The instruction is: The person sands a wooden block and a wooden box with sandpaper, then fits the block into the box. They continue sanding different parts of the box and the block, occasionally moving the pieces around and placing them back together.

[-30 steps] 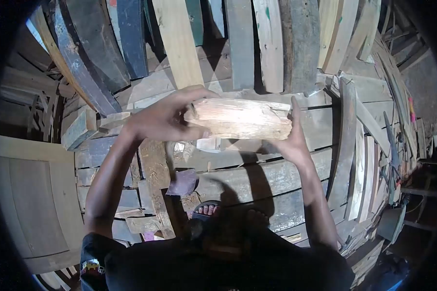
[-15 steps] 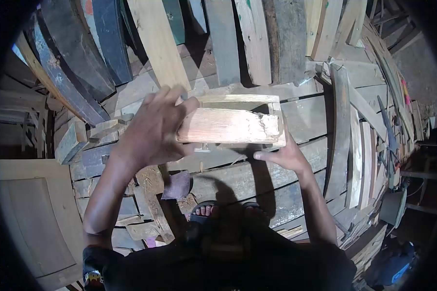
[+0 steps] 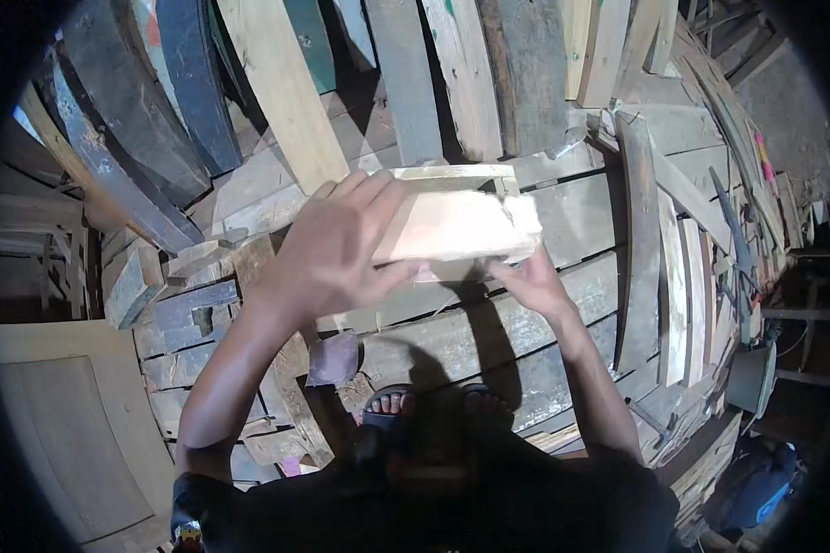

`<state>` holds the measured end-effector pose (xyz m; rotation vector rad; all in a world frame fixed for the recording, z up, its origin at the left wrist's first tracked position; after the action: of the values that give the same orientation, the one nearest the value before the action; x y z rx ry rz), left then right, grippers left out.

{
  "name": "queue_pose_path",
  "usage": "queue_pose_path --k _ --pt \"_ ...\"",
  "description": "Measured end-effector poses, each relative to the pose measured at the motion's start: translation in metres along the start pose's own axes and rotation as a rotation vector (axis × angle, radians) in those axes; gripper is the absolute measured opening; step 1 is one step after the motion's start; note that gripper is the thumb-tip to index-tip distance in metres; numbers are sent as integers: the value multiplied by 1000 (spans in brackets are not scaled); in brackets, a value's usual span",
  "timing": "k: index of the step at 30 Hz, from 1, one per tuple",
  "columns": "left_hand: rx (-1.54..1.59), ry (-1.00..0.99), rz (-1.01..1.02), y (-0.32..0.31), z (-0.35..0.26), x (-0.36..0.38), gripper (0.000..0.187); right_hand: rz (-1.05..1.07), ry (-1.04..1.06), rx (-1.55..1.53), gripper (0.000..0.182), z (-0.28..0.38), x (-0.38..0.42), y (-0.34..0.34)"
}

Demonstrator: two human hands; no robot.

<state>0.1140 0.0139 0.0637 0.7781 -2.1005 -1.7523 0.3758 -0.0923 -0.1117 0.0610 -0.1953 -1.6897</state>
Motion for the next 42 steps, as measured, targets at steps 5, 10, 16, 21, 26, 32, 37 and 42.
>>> queue_pose_path --k 5,10,16,21,26,32,37,42 --pt "-55 -63 -39 -5 2 -3 71 -15 -24 -63 85 -11 -1 0" --pt "-47 -69 -25 1 -4 3 71 -17 40 -20 82 7 5 -3" --pt "-26 -41 -44 -5 -3 13 74 -75 7 83 81 6 9 -2" --pt "47 5 -317 18 13 28 71 -66 -85 196 61 75 -1 9" --pt "135 235 -453 26 38 42 65 123 -208 667 46 109 -33 17" --pt "142 242 -365 0 43 50 65 149 -277 655 56 44 -57 30" --pt "127 221 -233 -33 22 55 72 84 -556 370 68 17 -61 46" --pt "142 51 -183 -68 6 41 72 121 -290 413 73 -24 -43 63"
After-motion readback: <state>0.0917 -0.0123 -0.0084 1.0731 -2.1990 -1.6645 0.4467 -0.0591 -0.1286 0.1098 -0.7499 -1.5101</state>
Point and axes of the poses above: each hand's wrist, its own x-axis away from the middle knuckle, its own y-axis out of the back of the hand, z = x × y, the point moved 3 cm from there along -x, towards the middle knuckle, and after that the axes turned 10 degrees about -x, right-handed, at the moved point
